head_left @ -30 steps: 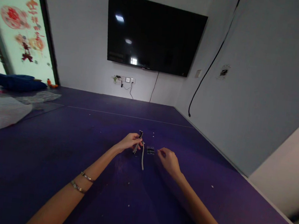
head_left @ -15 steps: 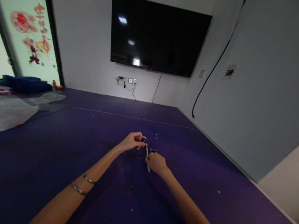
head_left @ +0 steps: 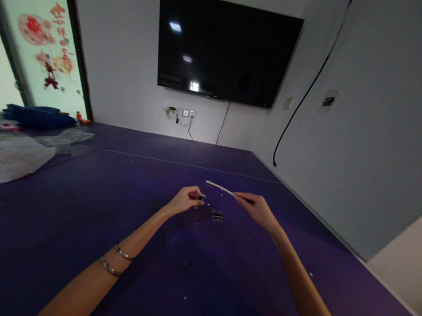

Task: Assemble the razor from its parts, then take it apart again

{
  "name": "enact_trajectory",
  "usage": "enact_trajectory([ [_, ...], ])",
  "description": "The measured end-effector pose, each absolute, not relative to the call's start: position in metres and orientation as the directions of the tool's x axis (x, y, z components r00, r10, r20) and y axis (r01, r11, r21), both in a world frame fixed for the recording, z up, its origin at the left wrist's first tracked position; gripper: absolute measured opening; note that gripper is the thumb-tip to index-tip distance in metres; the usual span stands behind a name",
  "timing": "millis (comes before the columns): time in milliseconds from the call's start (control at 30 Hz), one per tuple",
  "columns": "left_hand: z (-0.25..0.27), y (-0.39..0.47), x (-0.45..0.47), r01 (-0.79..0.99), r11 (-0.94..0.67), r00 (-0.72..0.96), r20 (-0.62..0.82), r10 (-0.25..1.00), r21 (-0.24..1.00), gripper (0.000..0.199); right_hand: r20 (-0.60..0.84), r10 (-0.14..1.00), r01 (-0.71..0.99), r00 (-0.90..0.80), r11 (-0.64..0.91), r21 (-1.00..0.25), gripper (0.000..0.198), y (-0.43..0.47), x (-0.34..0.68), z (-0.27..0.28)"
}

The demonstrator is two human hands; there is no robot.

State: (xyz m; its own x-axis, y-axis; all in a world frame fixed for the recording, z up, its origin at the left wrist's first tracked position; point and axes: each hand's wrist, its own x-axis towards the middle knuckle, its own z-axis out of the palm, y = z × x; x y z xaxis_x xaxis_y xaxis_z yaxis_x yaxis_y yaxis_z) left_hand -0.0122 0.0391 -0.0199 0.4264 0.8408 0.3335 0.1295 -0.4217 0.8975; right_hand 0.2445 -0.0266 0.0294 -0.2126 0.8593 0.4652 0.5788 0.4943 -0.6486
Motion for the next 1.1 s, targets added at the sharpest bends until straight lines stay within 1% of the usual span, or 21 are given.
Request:
enact_trajectory([
  [100,-0.022,0.039,-0.012,0.127,-0.412,0.404,0.333,0.852,0.902,0.028,0.482,0.836,0.556,-0.260,0.538,-0.633,0.028,-0.037,0.242,0.042],
  [300,-0.015,0.030,-0.010,0.085,-0.412,0.449,0.334,0.829,0.907,0.024,0.475,0.817,0.610,-0.326,0.566,-0.554,0.027,-0.044,0.235,0.046],
  [400,-0.010,0.024,-0.007,0.061,-0.414,0.449,0.345,0.824,0.908,0.024,0.477,0.818,0.632,-0.321,0.560,-0.536,0.027,-0.042,0.237,0.044],
  [533,-0.008,0.021,-0.005,0.031,-0.400,0.415,0.353,0.839,0.916,0.027,0.492,0.830,0.638,-0.261,0.531,-0.558,0.027,-0.040,0.242,0.043],
  [667,-0.010,0.023,-0.006,0.067,-0.414,0.417,0.351,0.838,0.908,0.024,0.449,0.830,0.604,-0.330,0.551,-0.576,0.028,-0.039,0.243,0.043],
  [833,-0.013,0.024,-0.008,0.089,-0.438,0.416,0.366,0.832,0.895,0.025,0.468,0.838,0.628,-0.280,0.529,-0.571,0.027,-0.037,0.244,0.040],
  [967,-0.014,0.025,-0.009,0.097,-0.434,0.418,0.359,0.834,0.896,0.024,0.448,0.822,0.580,-0.353,0.567,-0.585,0.026,-0.037,0.244,0.040],
  [1100,-0.015,0.025,-0.009,0.090,-0.442,0.420,0.368,0.829,0.893,0.025,0.464,0.833,0.610,-0.302,0.543,-0.577,0.026,-0.037,0.244,0.039],
])
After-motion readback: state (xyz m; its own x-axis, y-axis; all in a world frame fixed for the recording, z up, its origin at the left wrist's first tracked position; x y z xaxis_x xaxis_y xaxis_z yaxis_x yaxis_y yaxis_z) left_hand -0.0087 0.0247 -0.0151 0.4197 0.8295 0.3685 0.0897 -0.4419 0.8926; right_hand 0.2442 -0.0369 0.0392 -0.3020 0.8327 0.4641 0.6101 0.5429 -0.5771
